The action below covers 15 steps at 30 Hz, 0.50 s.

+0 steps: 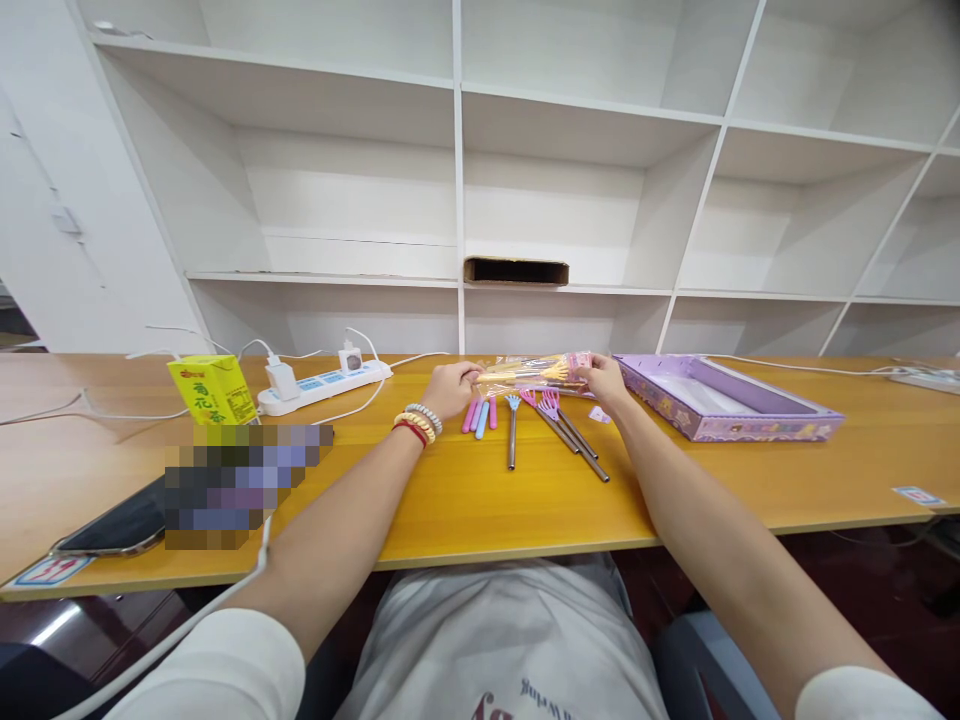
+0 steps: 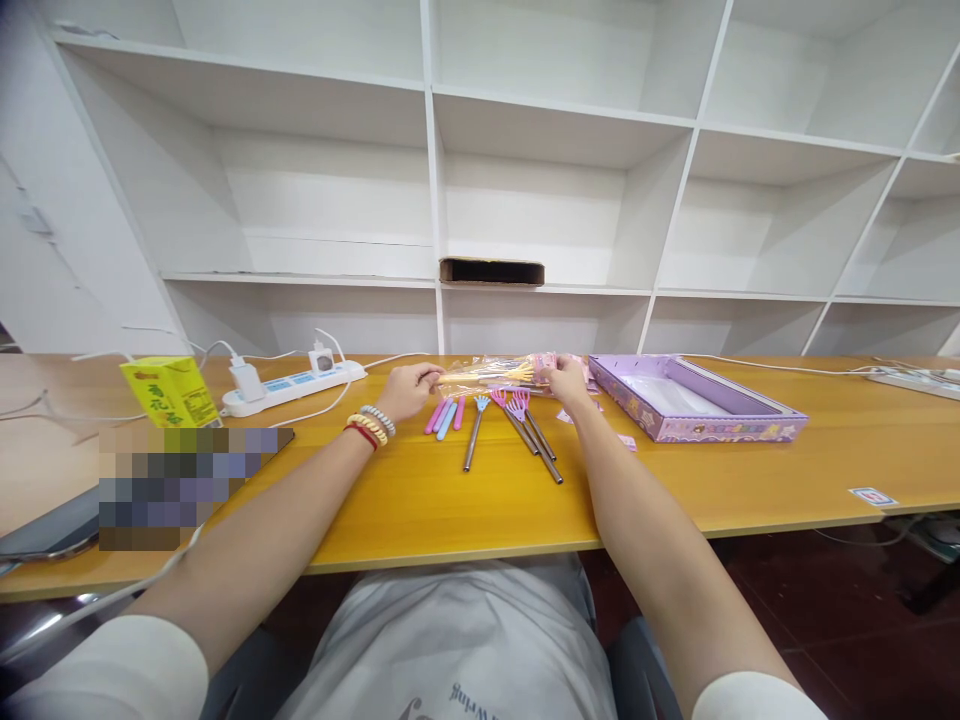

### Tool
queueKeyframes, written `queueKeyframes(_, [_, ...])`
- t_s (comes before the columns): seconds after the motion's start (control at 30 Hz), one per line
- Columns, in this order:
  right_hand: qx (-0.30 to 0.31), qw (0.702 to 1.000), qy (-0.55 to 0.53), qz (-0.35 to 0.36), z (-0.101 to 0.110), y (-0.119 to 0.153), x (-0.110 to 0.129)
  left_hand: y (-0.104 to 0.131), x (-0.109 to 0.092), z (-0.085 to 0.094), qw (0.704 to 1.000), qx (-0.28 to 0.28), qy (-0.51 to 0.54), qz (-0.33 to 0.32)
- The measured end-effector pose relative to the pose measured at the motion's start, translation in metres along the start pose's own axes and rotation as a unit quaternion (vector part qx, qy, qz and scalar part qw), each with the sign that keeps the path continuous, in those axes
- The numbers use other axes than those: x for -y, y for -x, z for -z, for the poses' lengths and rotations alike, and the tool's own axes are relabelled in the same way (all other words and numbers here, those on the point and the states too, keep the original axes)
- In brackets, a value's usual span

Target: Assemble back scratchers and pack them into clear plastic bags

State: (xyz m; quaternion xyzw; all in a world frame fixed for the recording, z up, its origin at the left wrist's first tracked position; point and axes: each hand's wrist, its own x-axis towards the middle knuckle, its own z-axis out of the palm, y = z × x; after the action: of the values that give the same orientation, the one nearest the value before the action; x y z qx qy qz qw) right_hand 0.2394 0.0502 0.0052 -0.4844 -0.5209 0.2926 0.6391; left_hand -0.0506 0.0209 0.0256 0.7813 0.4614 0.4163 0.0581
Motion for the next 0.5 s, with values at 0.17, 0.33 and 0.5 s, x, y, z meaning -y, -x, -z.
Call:
queueKeyframes(0.17, [0.014, 1.000, 0.002, -0.005, -0.001, 0.002, 0.001, -0.001, 0.001, 0.000, 1.000, 0.001, -0.005, 0.000])
queueKeyframes(0.33, [-0.117, 0.984, 0.101, 0.092, 0.003, 0.002, 0.001, -0.003, 0.005, -0.002, 1.000, -0.001, -0.001, 0.009])
queueKeyframes(0.5, [-0.152, 0.859, 0.306, 0.381, -0.005, 0.018, 0.020, -0.005, 0.005, -0.002, 0.997, 0.006, 0.043, 0.063])
